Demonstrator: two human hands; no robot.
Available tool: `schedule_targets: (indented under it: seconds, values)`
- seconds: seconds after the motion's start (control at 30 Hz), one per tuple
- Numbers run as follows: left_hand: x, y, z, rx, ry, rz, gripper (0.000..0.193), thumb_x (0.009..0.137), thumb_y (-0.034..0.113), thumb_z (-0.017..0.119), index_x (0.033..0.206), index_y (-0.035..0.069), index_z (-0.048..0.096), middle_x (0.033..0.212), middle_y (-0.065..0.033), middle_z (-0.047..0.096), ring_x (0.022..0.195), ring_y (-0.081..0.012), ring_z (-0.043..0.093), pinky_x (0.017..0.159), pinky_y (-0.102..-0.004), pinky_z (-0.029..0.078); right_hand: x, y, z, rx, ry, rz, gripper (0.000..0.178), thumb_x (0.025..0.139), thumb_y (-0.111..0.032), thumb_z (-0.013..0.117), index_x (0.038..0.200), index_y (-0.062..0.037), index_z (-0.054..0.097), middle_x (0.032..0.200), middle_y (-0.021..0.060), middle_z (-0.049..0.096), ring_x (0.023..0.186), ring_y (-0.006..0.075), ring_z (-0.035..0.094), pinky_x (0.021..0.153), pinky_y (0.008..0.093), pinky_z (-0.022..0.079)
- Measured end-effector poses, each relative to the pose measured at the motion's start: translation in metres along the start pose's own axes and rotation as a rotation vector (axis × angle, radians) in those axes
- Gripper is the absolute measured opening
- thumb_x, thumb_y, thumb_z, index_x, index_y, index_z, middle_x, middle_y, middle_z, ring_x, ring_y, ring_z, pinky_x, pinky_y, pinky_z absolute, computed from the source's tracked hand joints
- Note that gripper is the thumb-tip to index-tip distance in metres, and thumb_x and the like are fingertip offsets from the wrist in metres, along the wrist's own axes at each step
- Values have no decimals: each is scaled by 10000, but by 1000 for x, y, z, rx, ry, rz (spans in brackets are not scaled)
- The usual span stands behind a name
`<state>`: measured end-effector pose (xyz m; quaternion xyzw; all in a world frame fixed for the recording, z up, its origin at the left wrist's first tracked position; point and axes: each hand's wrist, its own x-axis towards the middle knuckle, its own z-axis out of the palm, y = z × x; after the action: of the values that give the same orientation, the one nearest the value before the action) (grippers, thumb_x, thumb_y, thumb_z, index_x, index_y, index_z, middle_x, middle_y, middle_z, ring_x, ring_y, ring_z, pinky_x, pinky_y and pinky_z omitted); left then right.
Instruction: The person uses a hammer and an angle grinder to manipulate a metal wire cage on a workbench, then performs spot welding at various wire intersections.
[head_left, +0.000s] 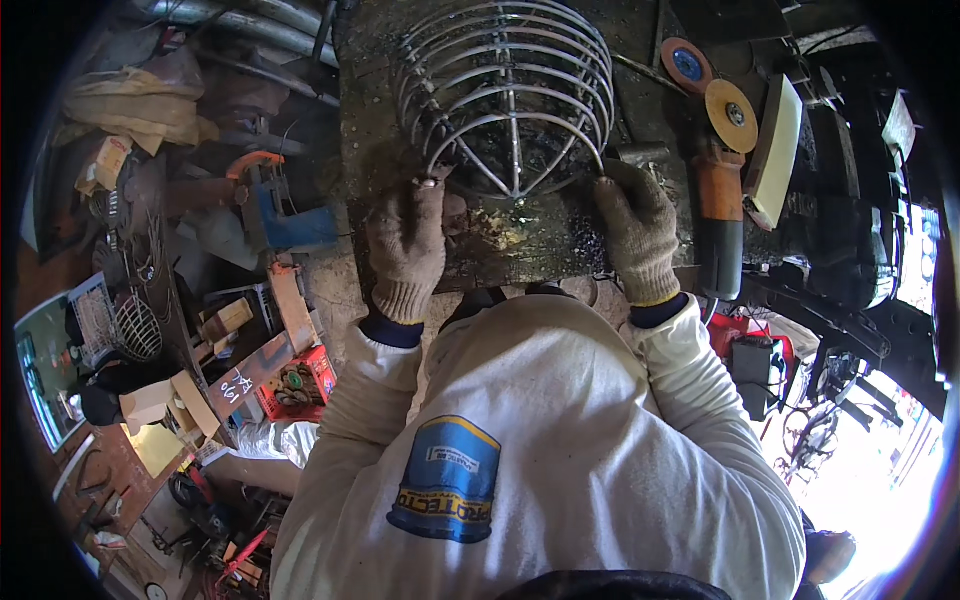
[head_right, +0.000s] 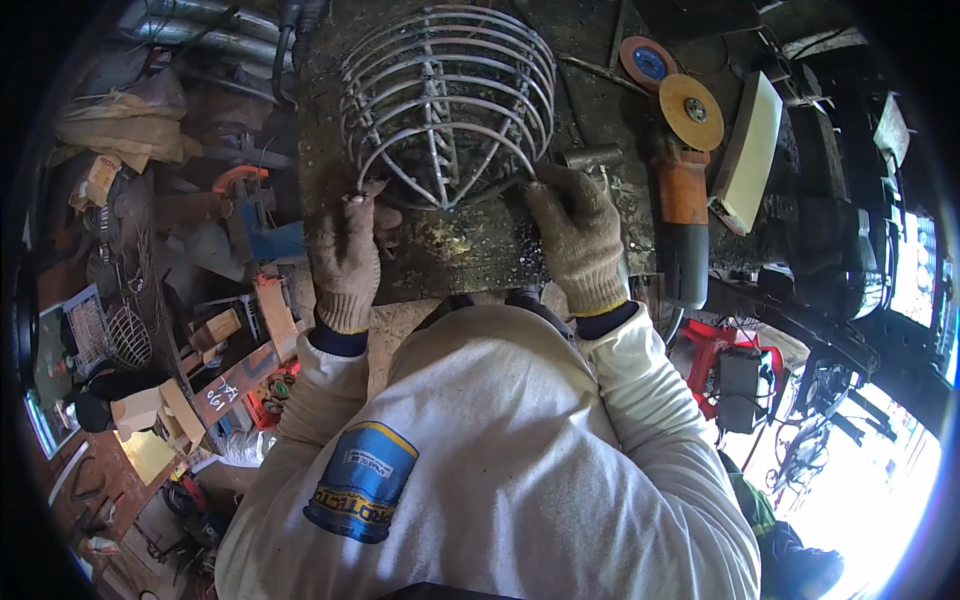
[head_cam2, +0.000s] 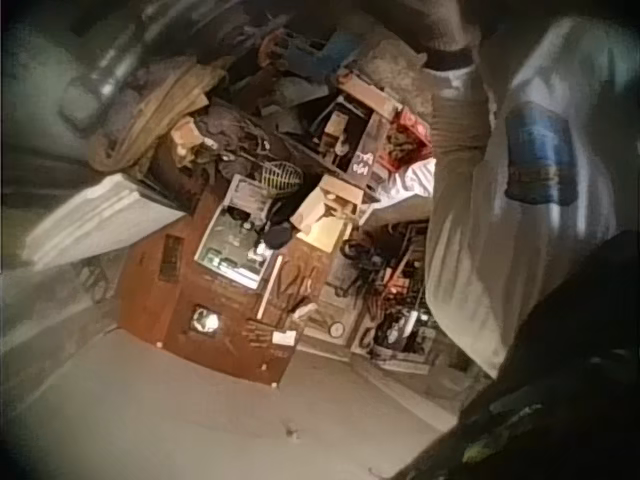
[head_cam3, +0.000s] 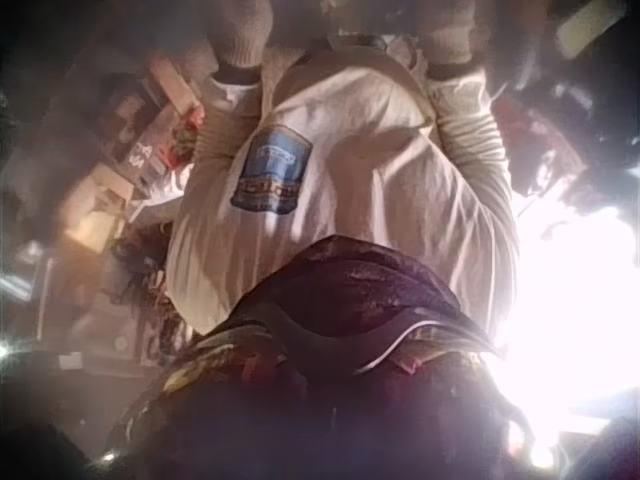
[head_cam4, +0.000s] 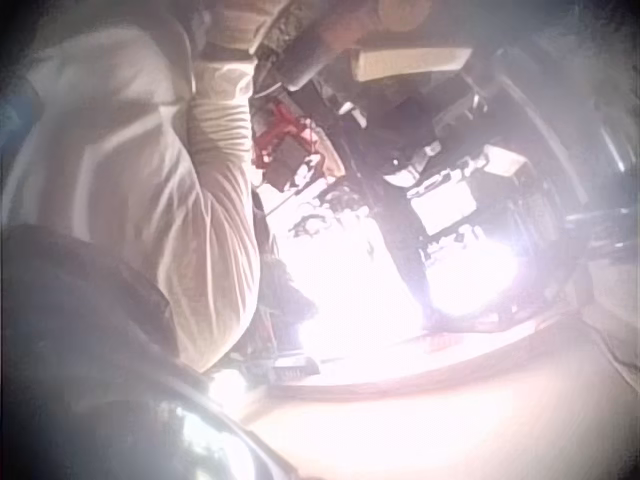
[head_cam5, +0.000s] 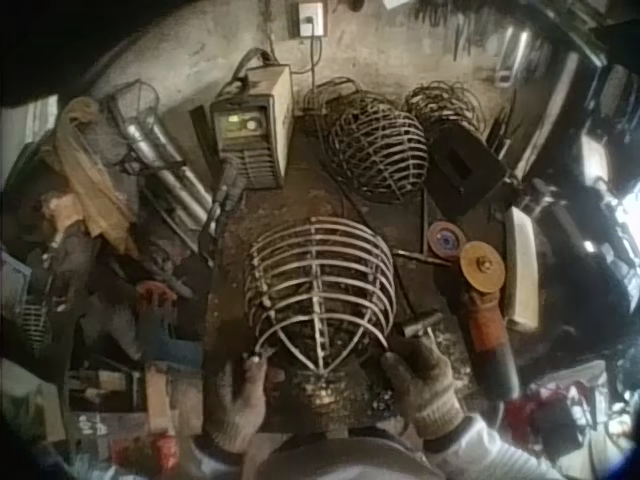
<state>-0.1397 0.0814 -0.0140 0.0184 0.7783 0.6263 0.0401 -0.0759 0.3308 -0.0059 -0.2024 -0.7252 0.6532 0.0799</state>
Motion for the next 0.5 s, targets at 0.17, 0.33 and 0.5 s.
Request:
schedule_targets:
  seconds: [0.17,0.33,0.5]
  values:
    - [0,4,2,307,111,223,184,979,211,613,1040,82,729,847,-128,717,692,-294,662,651,-393,503,2,-3,-1,-59,11,26,260,942,-127,669,1157,20,673,997,99,722,887,118,655,816,269,524]
    - [2,-7,3,248,88,148,156,966,198,631,976,68,717,853,-142,708,744,-322,673,667,-406,505,1,-4,-2,-8,-4,9,256,951,-121,662,1158,30,662,992,97,722,881,116,654,809,267,527]
    - [4,2,7,265,142,355,152,963,186,633,952,55,709,856,-144,710,753,-318,679,673,-399,506,1,-2,-4,63,-35,27,257,958,-127,659,1160,32,656,970,76,722,868,110,649,785,255,523]
